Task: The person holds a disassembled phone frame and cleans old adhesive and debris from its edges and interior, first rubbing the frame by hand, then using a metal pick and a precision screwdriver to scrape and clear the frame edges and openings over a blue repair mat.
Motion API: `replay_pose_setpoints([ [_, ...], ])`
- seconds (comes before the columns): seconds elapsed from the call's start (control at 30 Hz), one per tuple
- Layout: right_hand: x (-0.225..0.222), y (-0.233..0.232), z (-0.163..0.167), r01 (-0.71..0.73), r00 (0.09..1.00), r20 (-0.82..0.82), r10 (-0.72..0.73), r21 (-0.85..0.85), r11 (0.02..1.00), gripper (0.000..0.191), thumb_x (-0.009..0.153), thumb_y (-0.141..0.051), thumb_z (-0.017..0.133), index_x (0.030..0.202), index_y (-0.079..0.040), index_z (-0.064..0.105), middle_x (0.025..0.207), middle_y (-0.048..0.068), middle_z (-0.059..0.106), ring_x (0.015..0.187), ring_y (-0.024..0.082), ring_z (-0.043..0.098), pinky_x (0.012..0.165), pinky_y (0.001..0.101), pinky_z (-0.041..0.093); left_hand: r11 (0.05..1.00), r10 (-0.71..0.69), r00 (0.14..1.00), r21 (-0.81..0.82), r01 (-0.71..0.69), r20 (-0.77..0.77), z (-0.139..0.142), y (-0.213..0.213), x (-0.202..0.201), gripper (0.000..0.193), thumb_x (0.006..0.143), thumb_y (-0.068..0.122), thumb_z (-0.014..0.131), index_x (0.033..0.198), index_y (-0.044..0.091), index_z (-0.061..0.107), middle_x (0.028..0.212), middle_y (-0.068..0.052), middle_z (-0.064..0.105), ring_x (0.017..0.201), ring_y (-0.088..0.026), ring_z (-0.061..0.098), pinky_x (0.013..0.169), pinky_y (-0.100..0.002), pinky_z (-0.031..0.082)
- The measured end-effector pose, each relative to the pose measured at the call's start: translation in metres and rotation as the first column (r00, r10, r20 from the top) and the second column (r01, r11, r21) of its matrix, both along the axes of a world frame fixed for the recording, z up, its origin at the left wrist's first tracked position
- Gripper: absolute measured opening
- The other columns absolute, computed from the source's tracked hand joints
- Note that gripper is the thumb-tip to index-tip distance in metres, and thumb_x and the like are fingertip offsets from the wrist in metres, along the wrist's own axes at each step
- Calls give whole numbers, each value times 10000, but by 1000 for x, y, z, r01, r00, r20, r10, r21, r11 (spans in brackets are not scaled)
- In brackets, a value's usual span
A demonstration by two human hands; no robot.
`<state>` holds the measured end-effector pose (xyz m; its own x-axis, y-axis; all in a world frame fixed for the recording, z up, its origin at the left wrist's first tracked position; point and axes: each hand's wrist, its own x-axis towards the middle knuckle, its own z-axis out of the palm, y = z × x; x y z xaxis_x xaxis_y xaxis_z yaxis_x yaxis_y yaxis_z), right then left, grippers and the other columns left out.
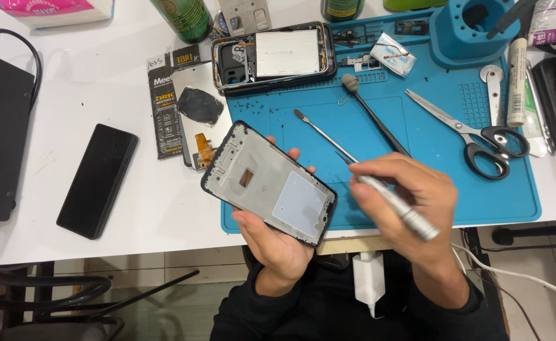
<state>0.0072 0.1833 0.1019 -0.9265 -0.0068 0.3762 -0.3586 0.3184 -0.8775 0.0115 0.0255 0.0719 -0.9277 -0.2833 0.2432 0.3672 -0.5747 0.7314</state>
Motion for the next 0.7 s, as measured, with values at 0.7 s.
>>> replay_pose_setpoints([
  [0.7,-5,-15,-3,-128,992,1,128,65,990,248,873,-32,719,1116,-4,761,968,127,806,716,115,772,596,213,587,994,57,998,-93,-60,-32,-12,4,0,824,1088,627,373,1601,1,214,1610,-205,346,1394,-340,496,1105,-506,511],
])
